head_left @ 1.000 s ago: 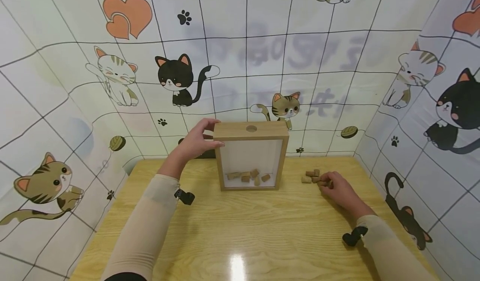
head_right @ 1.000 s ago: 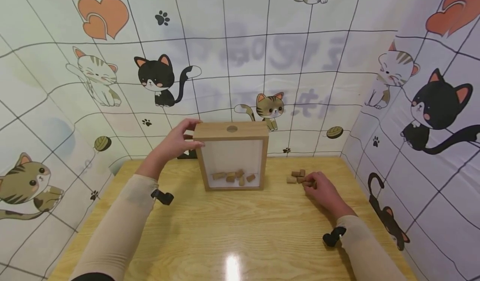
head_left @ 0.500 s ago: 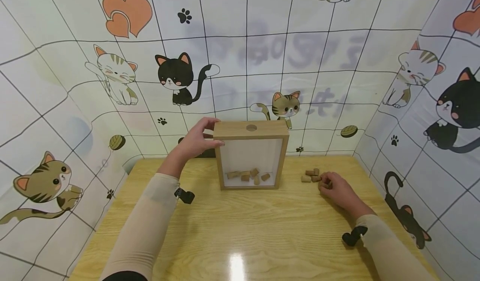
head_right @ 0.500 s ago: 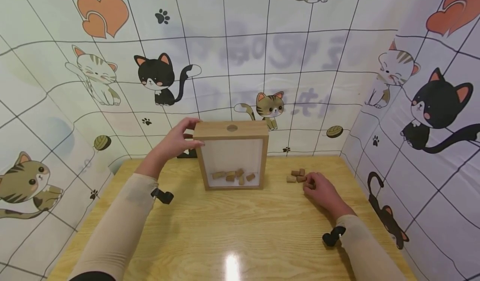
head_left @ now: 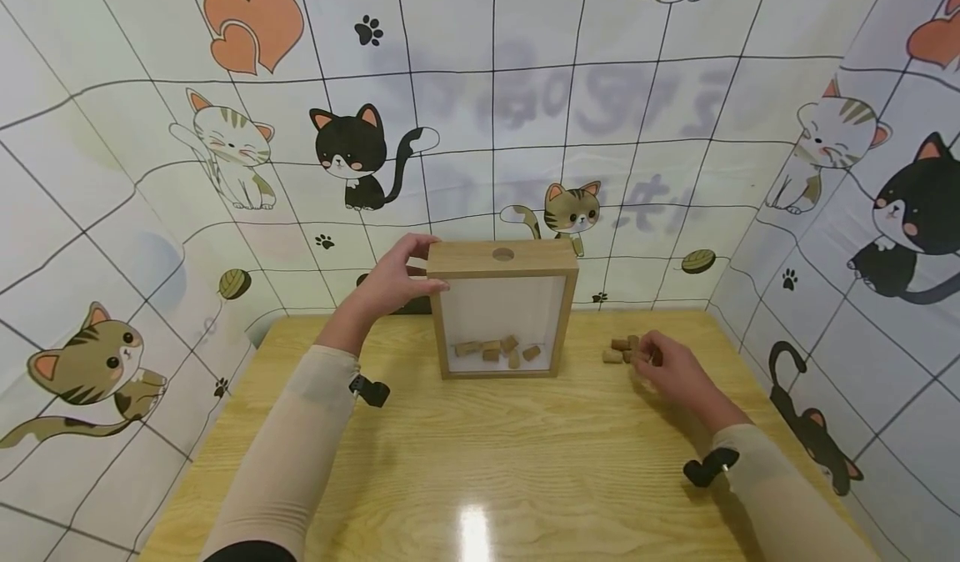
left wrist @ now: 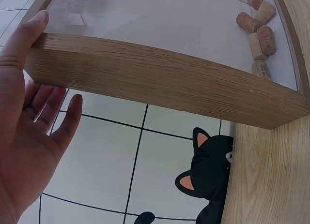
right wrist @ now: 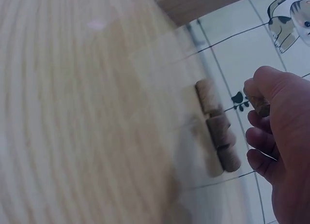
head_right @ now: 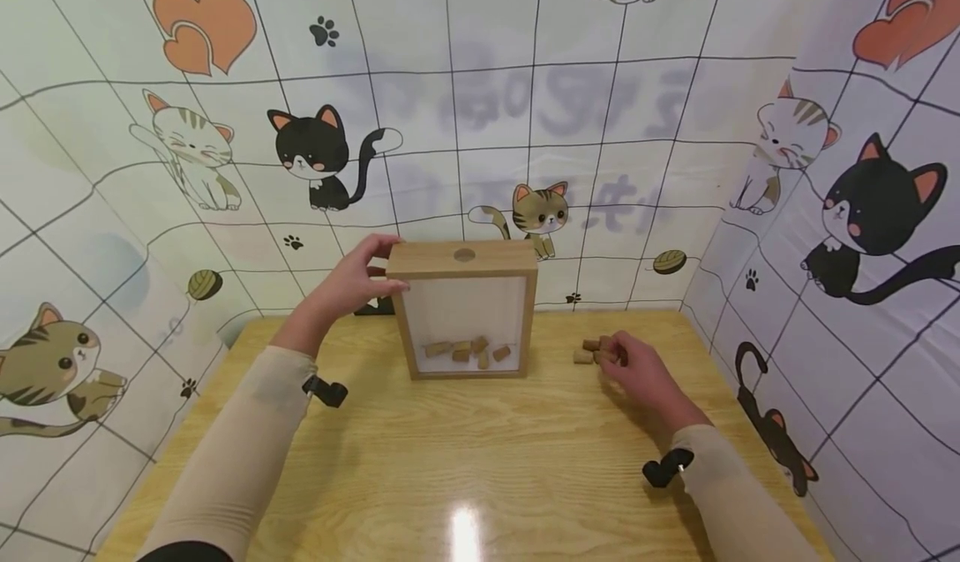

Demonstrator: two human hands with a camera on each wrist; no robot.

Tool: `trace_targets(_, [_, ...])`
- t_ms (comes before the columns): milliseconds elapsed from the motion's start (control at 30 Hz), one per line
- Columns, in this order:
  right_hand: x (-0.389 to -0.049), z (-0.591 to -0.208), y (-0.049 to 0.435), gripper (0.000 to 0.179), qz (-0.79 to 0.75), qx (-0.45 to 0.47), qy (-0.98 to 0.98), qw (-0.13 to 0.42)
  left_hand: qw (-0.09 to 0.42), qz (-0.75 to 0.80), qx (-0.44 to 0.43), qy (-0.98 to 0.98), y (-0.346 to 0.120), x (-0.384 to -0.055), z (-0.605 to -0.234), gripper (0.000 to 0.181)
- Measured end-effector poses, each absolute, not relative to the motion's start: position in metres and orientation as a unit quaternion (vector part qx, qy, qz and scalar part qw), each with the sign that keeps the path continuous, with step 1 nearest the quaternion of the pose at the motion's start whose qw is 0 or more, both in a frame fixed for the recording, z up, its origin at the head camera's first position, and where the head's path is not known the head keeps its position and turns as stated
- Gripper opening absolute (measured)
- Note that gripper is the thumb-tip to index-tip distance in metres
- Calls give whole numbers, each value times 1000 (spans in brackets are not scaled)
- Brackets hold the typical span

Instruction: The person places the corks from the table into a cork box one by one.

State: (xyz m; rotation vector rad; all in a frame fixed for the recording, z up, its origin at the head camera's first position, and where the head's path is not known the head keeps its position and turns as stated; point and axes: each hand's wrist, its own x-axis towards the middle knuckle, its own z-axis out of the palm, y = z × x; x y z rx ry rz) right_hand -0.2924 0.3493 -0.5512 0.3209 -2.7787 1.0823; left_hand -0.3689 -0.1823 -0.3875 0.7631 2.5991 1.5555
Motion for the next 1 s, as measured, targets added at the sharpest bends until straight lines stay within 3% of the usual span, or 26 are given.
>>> trace_targets(1000, [-312,-437,307,16,379,170,-890,187,-1,496,248,832,-183,-370,-388,82])
